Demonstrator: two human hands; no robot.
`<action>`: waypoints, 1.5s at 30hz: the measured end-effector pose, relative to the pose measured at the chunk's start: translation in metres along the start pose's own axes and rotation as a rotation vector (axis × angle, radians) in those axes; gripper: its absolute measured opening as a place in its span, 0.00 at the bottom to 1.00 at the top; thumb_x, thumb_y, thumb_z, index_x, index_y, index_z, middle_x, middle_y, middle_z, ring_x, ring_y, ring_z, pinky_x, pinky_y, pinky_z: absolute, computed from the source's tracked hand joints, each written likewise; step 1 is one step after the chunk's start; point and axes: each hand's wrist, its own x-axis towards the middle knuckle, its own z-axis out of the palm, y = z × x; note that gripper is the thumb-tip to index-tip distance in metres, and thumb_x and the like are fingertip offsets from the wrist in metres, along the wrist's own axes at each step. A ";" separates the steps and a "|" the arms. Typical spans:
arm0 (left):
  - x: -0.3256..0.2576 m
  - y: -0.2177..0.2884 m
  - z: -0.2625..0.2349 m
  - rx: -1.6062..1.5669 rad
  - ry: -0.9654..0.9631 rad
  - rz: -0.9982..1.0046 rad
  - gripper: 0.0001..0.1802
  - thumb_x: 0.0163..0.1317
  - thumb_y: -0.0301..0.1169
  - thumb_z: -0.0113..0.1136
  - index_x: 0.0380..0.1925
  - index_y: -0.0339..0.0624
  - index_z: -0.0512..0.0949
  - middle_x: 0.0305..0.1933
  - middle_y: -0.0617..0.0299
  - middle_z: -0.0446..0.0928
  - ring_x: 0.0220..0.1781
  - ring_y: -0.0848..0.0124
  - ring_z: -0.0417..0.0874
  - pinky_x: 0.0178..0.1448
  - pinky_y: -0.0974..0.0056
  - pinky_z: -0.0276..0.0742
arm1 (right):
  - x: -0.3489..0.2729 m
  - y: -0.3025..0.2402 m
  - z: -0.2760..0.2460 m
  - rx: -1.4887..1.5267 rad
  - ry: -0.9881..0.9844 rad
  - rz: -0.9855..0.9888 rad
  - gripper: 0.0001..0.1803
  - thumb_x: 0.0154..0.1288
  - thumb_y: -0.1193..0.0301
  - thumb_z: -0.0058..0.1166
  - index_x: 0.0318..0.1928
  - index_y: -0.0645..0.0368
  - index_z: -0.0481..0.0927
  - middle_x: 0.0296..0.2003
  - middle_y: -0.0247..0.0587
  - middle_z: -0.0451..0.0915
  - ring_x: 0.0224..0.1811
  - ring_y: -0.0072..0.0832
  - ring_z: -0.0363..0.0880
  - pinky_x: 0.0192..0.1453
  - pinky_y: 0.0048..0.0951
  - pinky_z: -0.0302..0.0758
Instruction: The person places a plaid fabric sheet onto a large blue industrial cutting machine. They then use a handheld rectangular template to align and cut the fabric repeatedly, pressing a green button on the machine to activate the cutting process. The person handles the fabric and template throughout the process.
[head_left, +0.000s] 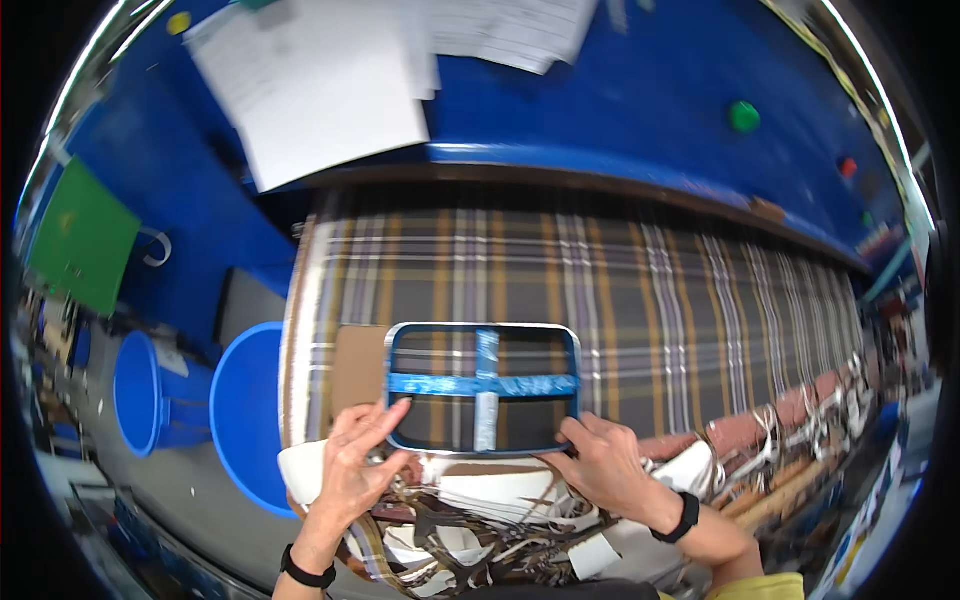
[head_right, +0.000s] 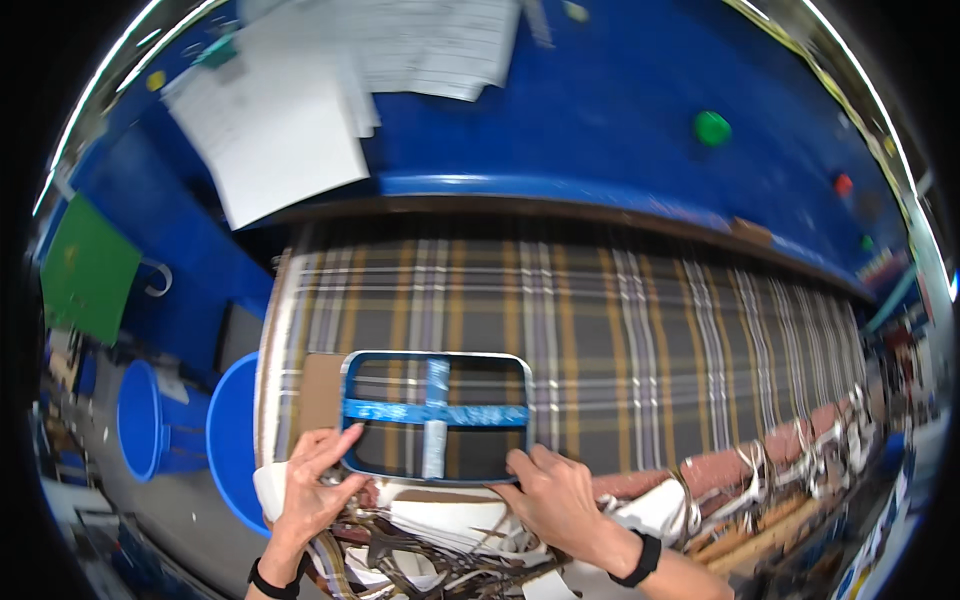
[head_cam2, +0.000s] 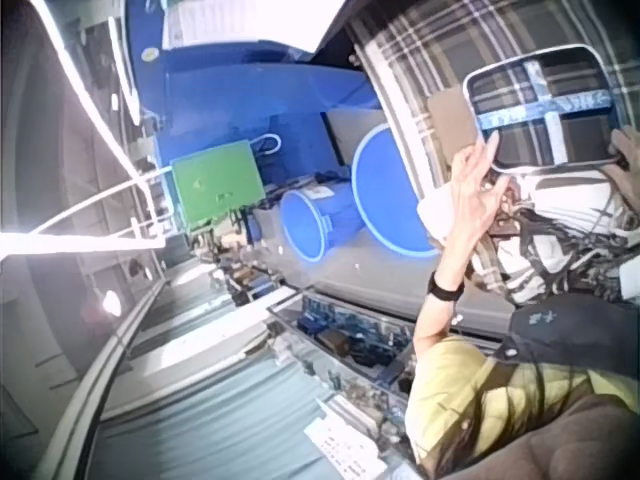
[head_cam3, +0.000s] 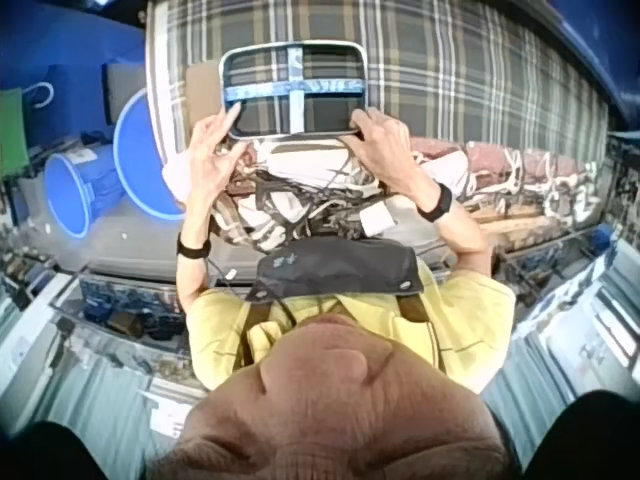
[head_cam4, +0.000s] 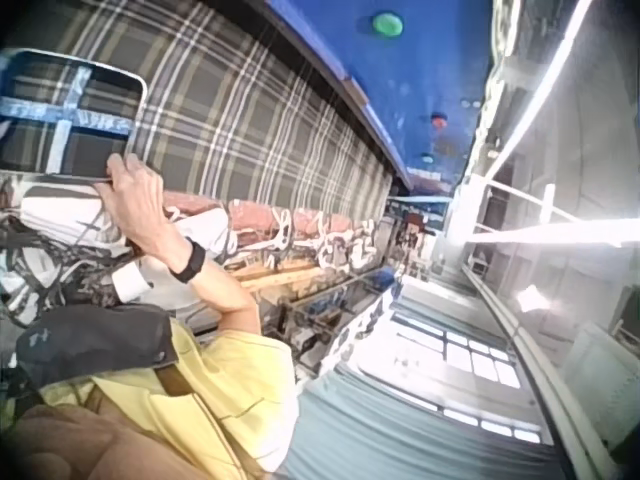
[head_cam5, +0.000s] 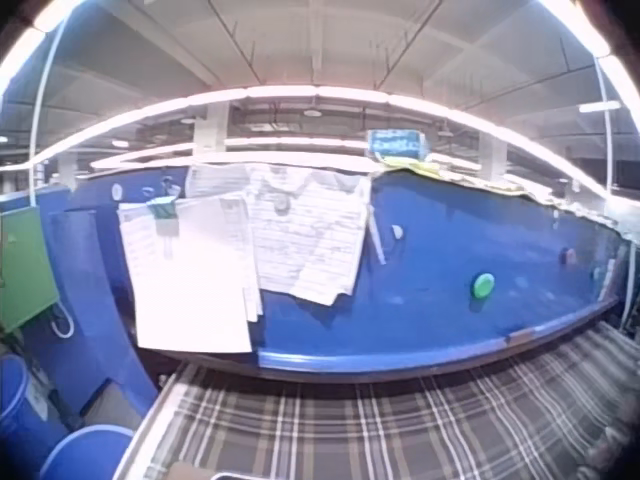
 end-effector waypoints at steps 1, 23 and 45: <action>0.000 -0.001 0.000 -0.033 -0.035 -0.019 0.36 0.42 0.21 0.74 0.58 0.43 0.80 0.52 0.48 0.83 0.51 0.57 0.79 0.57 0.58 0.76 | -0.002 0.001 0.000 -0.001 0.018 0.003 0.15 0.54 0.64 0.70 0.31 0.61 0.78 0.23 0.44 0.75 0.23 0.43 0.78 0.25 0.40 0.73; -0.009 0.003 -0.001 0.055 -0.063 -0.077 0.36 0.51 0.33 0.74 0.63 0.52 0.76 0.53 0.48 0.79 0.56 0.54 0.76 0.64 0.55 0.71 | -0.007 0.009 0.003 -0.032 0.051 -0.094 0.19 0.57 0.61 0.68 0.31 0.66 0.78 0.23 0.58 0.80 0.28 0.53 0.82 0.31 0.47 0.75; -0.143 0.202 0.173 0.157 -0.091 0.587 0.34 0.65 0.45 0.61 0.62 0.31 0.69 0.49 0.52 0.75 0.51 0.60 0.75 0.58 0.58 0.67 | -0.278 0.336 -0.346 0.449 1.111 0.616 0.43 0.62 0.35 0.56 0.59 0.62 0.76 0.54 0.39 0.78 0.41 0.25 0.79 0.38 0.23 0.76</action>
